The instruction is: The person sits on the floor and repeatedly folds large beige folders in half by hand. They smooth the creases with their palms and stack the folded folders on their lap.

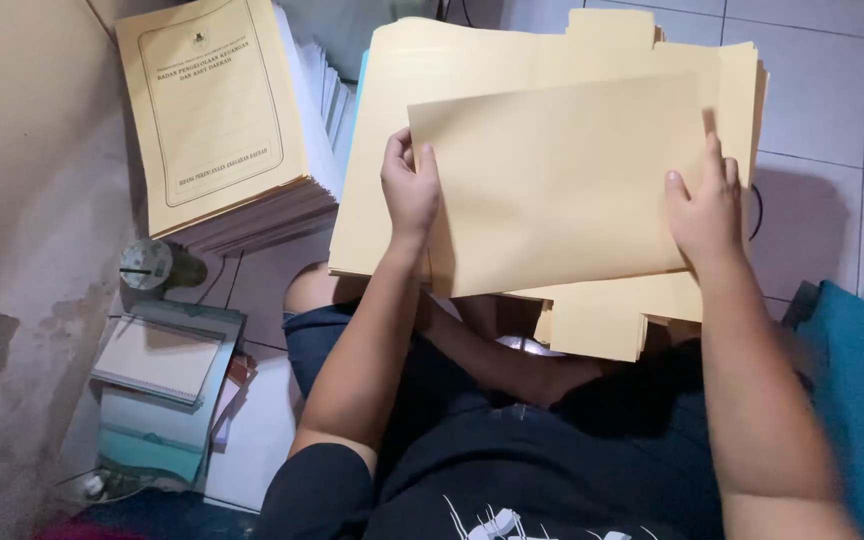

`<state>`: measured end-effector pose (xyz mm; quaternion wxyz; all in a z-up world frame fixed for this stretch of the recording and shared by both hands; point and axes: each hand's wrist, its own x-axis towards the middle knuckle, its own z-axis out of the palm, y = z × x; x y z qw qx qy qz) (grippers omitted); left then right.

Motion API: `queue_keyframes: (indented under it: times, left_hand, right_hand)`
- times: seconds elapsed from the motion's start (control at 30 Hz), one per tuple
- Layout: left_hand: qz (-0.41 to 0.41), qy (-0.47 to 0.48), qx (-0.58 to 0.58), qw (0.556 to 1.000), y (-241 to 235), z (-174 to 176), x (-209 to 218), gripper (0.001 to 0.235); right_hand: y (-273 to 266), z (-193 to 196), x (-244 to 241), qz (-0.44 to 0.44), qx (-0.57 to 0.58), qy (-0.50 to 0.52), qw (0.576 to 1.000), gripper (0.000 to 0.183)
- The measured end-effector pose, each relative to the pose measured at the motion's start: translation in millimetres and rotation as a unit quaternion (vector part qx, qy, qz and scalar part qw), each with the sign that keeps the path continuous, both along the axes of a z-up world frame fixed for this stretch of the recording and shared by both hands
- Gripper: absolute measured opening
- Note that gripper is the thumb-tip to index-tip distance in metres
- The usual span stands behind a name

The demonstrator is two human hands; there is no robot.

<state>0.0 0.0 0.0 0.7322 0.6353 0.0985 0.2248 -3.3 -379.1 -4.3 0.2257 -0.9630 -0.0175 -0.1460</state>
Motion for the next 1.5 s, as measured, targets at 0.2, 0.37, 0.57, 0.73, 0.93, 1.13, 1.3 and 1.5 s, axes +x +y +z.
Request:
queue_keyframes:
  times: [0.2,0.37,0.57,0.73,0.93,1.13,1.3,1.5]
  left_hand:
    - [0.015,0.114,0.474,0.873,-14.1,-4.5,-41.3,0.094]
    - [-0.187,0.067,0.67,0.715,-53.5,-1.6,-69.5,0.105]
    - [-0.24,0.129,0.687,0.673,-67.0,-3.2,-23.9,0.074]
    - [-0.175,0.196,0.646,0.716,-38.6,-5.0,15.5,0.071]
    - [-0.061,0.204,0.638,0.74,-37.7,-5.9,16.2,0.077]
    - [-0.098,0.255,0.615,0.74,-38.4,15.8,7.7,0.081]
    - [-0.107,0.27,0.637,0.714,-38.3,19.1,6.9,0.087]
    - [-0.137,0.26,0.631,0.718,-38.2,25.8,4.1,0.075]
  right_hand:
    - [22.7,-11.4,-14.9,-0.041,-0.214,-0.143,0.965,0.039]
    - [67.8,28.8,-13.1,-0.006,-0.195,0.05,0.98,0.056]
    - [144.1,24.9,6.4,0.198,-0.168,0.158,0.953,0.06]
    - [120.8,36.4,51.9,0.158,-0.181,0.165,0.957,0.065]
    - [68.8,51.4,66.8,0.056,-0.137,0.206,0.967,0.075]
    - [53.8,40.0,42.0,0.034,-0.151,0.196,0.968,0.076]
    - [54.1,31.6,16.3,0.009,-0.164,0.181,0.97,0.081]
    - [132.9,22.7,17.1,0.108,-0.171,0.169,0.965,0.079]
